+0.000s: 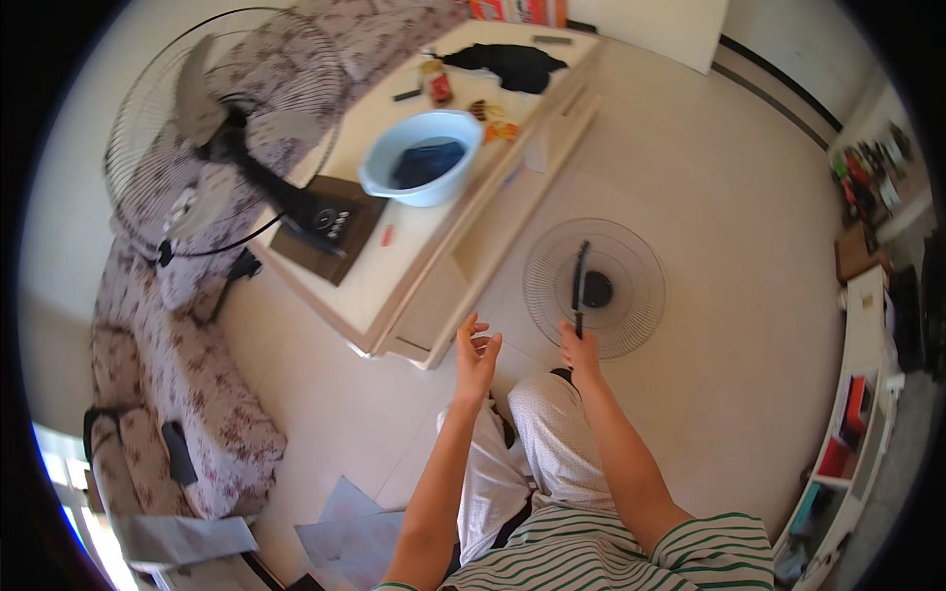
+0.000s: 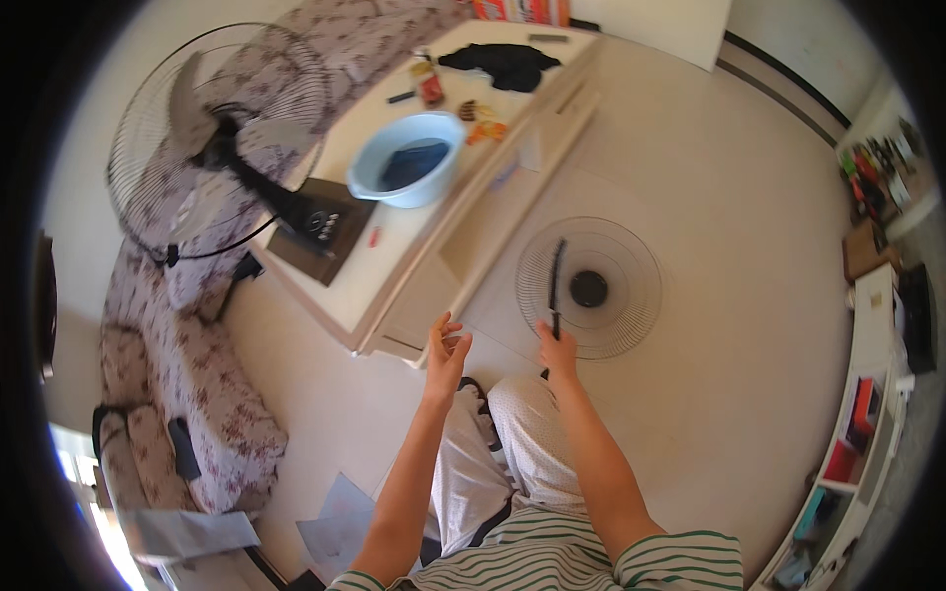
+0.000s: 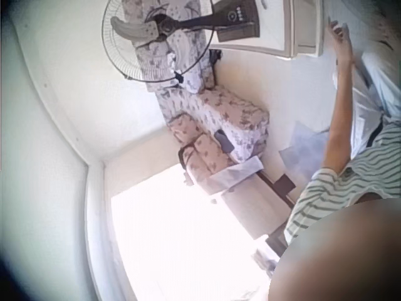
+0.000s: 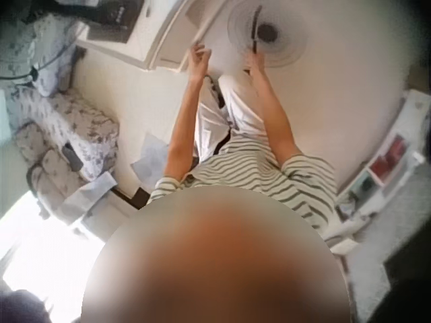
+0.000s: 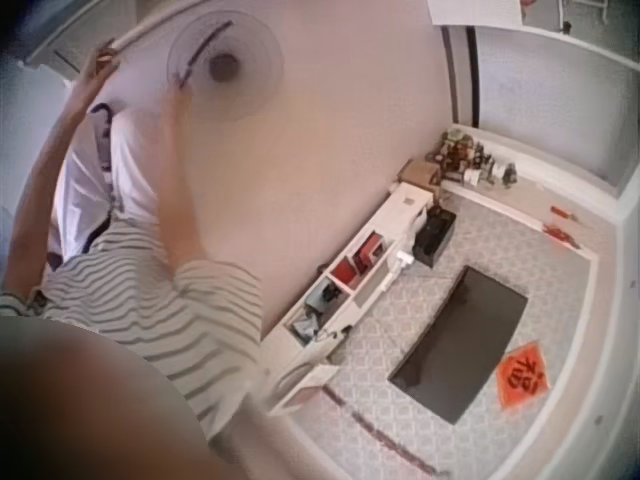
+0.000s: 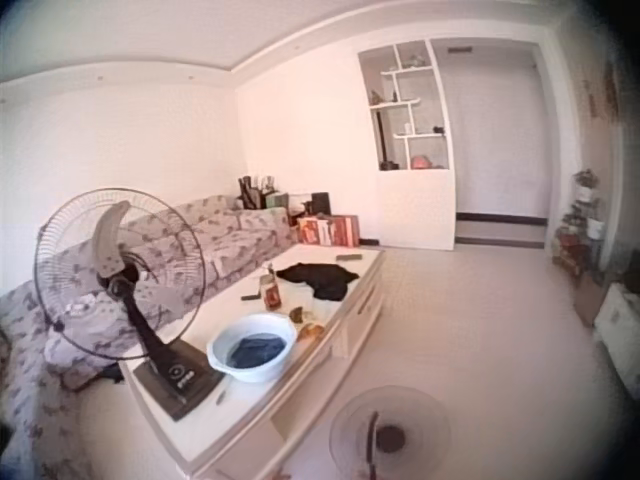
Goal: The person assembles a table fan by attaching the front wire cage to the fan body. They use a screwdriver to tighten screws and a knife to adjust the cage, then place the assembled fan on the floor.
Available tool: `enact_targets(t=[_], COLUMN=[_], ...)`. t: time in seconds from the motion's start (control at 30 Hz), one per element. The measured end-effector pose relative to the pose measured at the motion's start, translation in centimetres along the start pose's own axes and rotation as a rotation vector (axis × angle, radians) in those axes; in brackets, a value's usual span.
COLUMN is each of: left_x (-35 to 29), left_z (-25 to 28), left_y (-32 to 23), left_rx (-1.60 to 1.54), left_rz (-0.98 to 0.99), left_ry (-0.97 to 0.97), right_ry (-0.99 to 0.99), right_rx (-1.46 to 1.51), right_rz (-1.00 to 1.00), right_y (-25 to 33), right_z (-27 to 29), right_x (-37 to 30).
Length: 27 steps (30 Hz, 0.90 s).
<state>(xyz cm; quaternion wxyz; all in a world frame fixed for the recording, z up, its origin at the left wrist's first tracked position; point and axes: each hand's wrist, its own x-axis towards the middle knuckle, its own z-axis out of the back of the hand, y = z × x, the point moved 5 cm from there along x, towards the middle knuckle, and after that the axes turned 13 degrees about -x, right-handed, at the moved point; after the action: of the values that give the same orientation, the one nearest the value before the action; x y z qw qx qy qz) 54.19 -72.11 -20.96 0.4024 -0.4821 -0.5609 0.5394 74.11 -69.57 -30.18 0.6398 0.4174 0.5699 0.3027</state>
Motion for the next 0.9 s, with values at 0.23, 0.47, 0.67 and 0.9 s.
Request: enact_targets(t=[0.23,0.47,0.67,0.9], left_x=[3.7,4.6,5.3,5.0], left_z=[-4.3,-5.1,-6.0,-6.6], left_y=[11.4,18.4,20.4,21.0], left_rx=[0.149,0.249,0.268,0.28], left_rz=[0.209,0.333,0.357,0.405], left_ry=[0.195,0.306,0.362,0.393], right_ry=[-0.269,-0.372,-0.417,-0.436], right_rx=[0.003,0.15,0.135,0.513], right_rz=[-0.484,-0.7,-0.708,-0.809], right_y=[-17.1,-29.3,-32.6,-30.4], right_z=[12.6,14.8,14.4,13.1], right_x=[6.3,13.2,18.4,17.7])
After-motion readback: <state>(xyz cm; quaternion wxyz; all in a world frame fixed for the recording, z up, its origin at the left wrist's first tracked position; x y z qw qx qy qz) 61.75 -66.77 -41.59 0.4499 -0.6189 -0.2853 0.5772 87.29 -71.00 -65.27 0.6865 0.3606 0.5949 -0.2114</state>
